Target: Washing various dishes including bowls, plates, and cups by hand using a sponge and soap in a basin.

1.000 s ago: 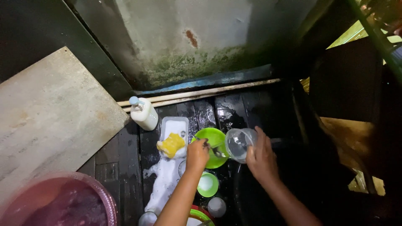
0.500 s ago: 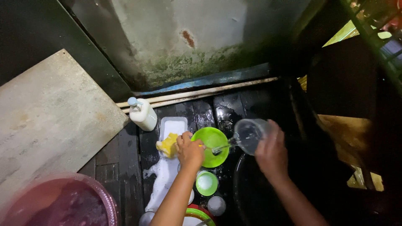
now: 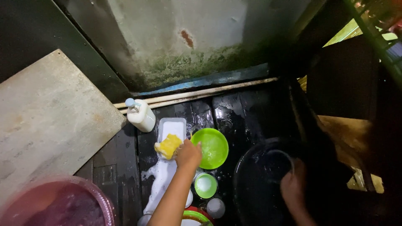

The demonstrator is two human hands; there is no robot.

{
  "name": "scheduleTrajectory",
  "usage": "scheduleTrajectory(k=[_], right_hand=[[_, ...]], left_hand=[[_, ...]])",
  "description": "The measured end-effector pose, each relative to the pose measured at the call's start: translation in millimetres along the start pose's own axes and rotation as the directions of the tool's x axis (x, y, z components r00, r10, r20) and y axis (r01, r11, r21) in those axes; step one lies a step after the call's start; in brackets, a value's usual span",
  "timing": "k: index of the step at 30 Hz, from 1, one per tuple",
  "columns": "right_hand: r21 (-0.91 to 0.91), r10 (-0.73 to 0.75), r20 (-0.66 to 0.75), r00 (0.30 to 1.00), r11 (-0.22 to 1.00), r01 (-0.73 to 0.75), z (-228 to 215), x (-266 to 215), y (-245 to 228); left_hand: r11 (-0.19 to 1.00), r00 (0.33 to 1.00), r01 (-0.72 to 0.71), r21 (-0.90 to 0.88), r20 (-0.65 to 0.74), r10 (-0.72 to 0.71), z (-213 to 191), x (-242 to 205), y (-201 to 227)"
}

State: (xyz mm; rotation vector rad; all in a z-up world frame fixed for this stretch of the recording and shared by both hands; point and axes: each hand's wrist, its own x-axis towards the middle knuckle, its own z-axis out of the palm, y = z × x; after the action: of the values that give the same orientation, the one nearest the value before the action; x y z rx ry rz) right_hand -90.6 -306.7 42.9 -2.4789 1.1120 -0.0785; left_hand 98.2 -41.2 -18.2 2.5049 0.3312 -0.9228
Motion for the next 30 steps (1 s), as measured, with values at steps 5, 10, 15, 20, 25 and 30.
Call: scheduleTrajectory(k=[5, 10, 15, 20, 25, 30], right_hand=[[-0.081, 0.011, 0.103, 0.995, 0.997, -0.003, 27, -6, 24], [-0.206, 0.050, 0.284, 0.958, 0.978, 0.010, 24, -17, 5], [-0.241, 0.109, 0.322, 0.940, 0.970, -0.030, 31, -22, 4], [-0.316, 0.143, 0.360, 0.922, 0.948, -0.024, 37, -17, 10], [-0.337, 0.085, 0.345, 0.935, 0.941, 0.039, 67, -11, 53], [-0.349, 0.111, 0.378, 0.919, 0.937, 0.031, 44, -18, 24]], left_hand=[[0.983, 0.995, -0.043, 0.179, -0.079, 0.058, 42, 41, -17], [0.994, 0.998, 0.010, 0.107, -0.055, -0.004, 47, 49, -16], [0.999, 0.998, -0.030, 0.030, -0.045, 0.032, 68, 78, -38], [0.999, 0.992, -0.014, 0.029, -0.122, 0.018, 55, 62, -25], [0.988, 0.998, 0.055, -0.143, 0.020, -0.053, 17, 23, 2], [0.993, 0.996, 0.042, -0.111, 0.082, -0.033, 59, 85, -15]])
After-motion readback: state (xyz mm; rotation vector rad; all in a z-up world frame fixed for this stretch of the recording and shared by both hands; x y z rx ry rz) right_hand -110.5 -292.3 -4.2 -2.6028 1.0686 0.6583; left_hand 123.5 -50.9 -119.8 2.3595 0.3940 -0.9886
